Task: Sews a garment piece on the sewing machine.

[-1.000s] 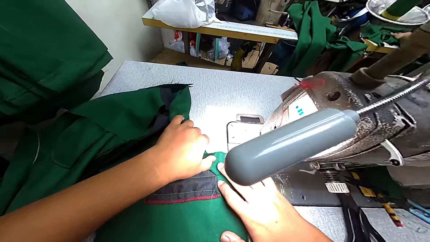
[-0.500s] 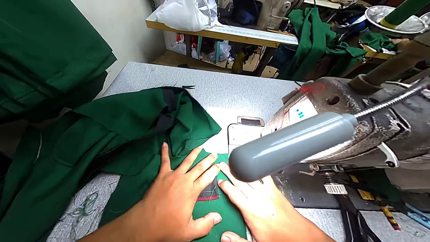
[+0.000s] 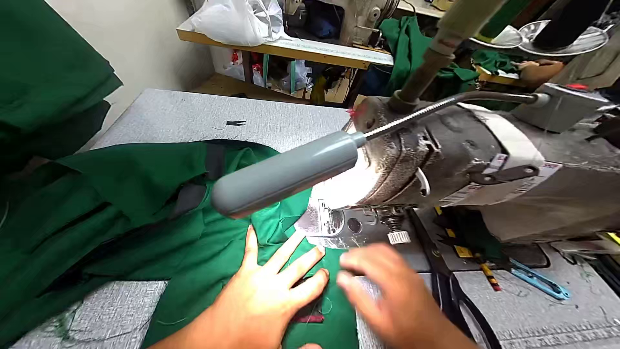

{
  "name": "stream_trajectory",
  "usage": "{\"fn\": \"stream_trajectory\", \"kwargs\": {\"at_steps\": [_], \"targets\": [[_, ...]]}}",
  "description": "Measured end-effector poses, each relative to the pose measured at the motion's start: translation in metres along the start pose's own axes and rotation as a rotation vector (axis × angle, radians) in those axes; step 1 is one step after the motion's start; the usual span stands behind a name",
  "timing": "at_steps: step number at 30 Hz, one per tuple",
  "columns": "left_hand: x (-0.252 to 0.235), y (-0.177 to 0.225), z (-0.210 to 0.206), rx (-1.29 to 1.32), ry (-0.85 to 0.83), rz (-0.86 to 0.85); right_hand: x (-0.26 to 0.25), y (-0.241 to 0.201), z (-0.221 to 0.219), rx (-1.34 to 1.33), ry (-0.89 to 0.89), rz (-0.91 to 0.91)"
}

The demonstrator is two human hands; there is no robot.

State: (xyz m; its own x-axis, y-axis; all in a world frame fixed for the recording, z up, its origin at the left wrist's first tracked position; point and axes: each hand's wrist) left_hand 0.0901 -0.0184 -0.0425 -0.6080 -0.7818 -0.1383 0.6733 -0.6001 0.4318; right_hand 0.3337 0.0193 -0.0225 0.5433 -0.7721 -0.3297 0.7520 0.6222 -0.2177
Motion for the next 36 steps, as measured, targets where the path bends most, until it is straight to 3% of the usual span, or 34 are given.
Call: {"fn": "stream_trajectory", "kwargs": {"at_steps": [2,5,10,12,14,16,19,22,25,29,33,36], "targets": [[0.0,-0.001,0.0,-0.005,-0.006,-0.008,-0.029,0.019,-0.021,0.024,0.103,-0.175],[0.003,0.003,0.005,0.001,-0.04,0.025,-0.051,0.031,-0.038,-0.042,0.004,-0.249],[0.008,0.011,0.011,0.058,-0.126,0.088,-0.035,0.014,-0.024,0.194,0.046,0.144],[0.004,0.007,0.011,0.067,-0.123,0.09,-0.042,0.029,-0.021,0.26,-0.134,0.04],[-0.003,0.0,0.01,0.054,-0.118,0.089,-0.064,0.049,-0.002,0.305,-0.507,-0.294],[-0.015,-0.009,0.012,0.033,-0.102,0.08,-0.073,0.055,0.022,0.411,-0.418,-0.376],[-0.029,-0.017,0.014,0.032,-0.105,0.109,-0.036,0.05,0.016,0.368,-0.082,-0.06],[-0.035,-0.022,0.013,0.015,-0.057,0.104,-0.01,0.027,0.007,0.2,-0.161,0.149],[-0.039,-0.023,0.014,0.007,-0.062,0.115,0.003,0.022,0.007,0.249,-0.172,0.182],[-0.039,-0.023,0.016,0.005,-0.128,0.163,0.035,0.037,0.046,0.181,-0.167,0.001],[-0.038,-0.022,0.014,-0.007,-0.104,0.154,0.095,0.109,0.073,0.41,0.213,-0.252],[-0.038,-0.024,0.013,-0.016,-0.098,0.137,0.121,0.165,0.079,0.494,0.214,-0.38]]}}
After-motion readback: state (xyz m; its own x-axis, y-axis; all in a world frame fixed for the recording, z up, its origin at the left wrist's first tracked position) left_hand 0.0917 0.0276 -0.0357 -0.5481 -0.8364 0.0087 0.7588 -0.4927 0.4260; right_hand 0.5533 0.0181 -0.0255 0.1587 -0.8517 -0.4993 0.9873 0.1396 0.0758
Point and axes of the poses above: each hand's wrist, its own x-axis away from the middle knuckle, its own z-axis out of the back of the hand, y = z × x, and after that the axes turned 11 degrees about x, right-handed
